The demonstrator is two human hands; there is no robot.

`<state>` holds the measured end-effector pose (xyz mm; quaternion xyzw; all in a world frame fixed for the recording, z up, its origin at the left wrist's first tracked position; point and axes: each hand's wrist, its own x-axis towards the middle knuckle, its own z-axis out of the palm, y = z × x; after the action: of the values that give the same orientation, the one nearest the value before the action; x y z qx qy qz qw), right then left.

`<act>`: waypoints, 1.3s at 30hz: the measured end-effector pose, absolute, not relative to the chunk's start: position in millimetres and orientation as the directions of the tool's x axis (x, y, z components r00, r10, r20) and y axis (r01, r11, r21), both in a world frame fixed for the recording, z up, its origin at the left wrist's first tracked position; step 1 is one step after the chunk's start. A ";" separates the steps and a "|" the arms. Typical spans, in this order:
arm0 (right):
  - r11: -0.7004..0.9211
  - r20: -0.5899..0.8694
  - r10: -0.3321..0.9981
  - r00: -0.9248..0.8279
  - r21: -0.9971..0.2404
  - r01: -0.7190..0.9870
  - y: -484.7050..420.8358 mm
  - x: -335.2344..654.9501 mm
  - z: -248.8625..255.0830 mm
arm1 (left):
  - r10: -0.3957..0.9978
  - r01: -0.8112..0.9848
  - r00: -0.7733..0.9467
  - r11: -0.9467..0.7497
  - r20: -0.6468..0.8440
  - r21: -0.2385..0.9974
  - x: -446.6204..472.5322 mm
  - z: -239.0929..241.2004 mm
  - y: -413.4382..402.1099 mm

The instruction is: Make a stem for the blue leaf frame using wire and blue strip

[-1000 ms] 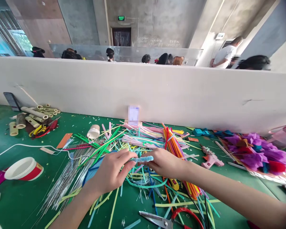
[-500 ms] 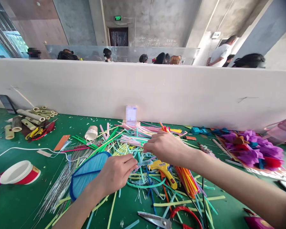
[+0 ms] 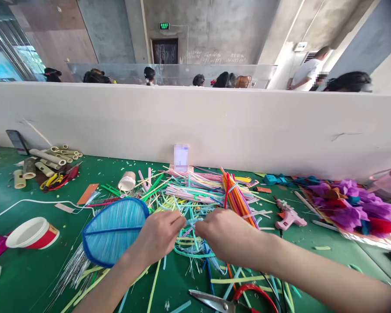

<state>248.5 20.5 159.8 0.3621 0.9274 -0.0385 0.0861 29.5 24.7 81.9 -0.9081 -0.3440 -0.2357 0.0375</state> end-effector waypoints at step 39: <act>0.687 -0.064 0.699 -0.713 -0.215 0.693 34.2 257.0 169.0 | 0.577 0.606 0.677 -0.789 0.457 0.100 24.5 95.3 10.8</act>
<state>257.0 34.2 169.0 0.3790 0.9185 -0.1125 -0.0117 24.5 10.8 95.3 -0.9152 -0.3232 -0.2391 0.0295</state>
